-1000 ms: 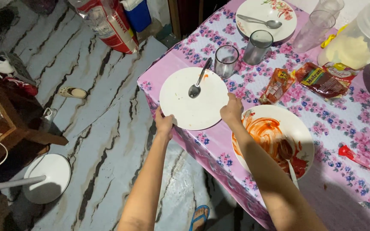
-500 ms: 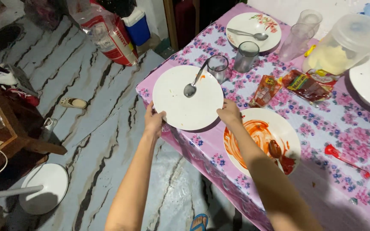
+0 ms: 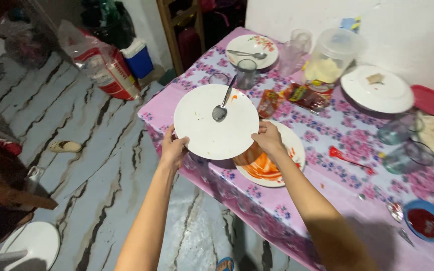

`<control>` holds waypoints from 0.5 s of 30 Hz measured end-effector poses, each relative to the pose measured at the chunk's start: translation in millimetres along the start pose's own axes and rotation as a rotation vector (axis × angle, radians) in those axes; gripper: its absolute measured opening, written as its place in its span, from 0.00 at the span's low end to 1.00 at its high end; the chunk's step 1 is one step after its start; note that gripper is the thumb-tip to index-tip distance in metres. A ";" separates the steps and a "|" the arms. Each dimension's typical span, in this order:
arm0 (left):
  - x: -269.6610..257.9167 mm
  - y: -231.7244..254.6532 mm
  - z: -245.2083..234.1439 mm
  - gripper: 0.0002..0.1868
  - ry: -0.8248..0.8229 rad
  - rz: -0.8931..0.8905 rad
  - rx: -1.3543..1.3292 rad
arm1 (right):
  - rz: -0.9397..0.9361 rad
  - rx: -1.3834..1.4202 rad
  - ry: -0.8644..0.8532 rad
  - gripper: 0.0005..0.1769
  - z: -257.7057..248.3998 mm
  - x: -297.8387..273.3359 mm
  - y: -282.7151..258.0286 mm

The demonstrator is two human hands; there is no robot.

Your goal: Clearing used dishes and utensils from a dining table.

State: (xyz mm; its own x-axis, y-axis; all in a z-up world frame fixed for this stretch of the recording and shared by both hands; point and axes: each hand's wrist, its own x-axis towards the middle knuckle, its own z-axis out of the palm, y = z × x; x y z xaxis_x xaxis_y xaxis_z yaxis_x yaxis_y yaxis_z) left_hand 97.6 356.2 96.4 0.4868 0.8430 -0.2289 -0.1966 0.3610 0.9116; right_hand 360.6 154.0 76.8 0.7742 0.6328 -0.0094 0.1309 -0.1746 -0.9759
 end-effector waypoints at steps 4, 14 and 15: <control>-45.5 -2.8 23.0 0.40 -0.035 -0.030 0.015 | 0.004 0.015 0.029 0.25 -43.6 -47.9 -15.6; -174.0 -12.0 71.3 0.40 -0.173 -0.061 0.001 | 0.059 0.009 0.135 0.23 -143.7 -178.8 -24.5; -188.2 -13.0 75.5 0.40 -0.186 -0.078 -0.007 | 0.053 0.028 0.147 0.23 -153.6 -192.5 -23.2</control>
State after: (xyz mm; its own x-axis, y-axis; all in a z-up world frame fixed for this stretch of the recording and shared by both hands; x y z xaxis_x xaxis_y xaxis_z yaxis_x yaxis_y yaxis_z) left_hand 72.8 162.6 153.4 0.6492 0.7247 -0.2310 -0.1583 0.4257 0.8909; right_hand 303.5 -79.7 134.8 0.8622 0.5055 -0.0314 0.0712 -0.1823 -0.9807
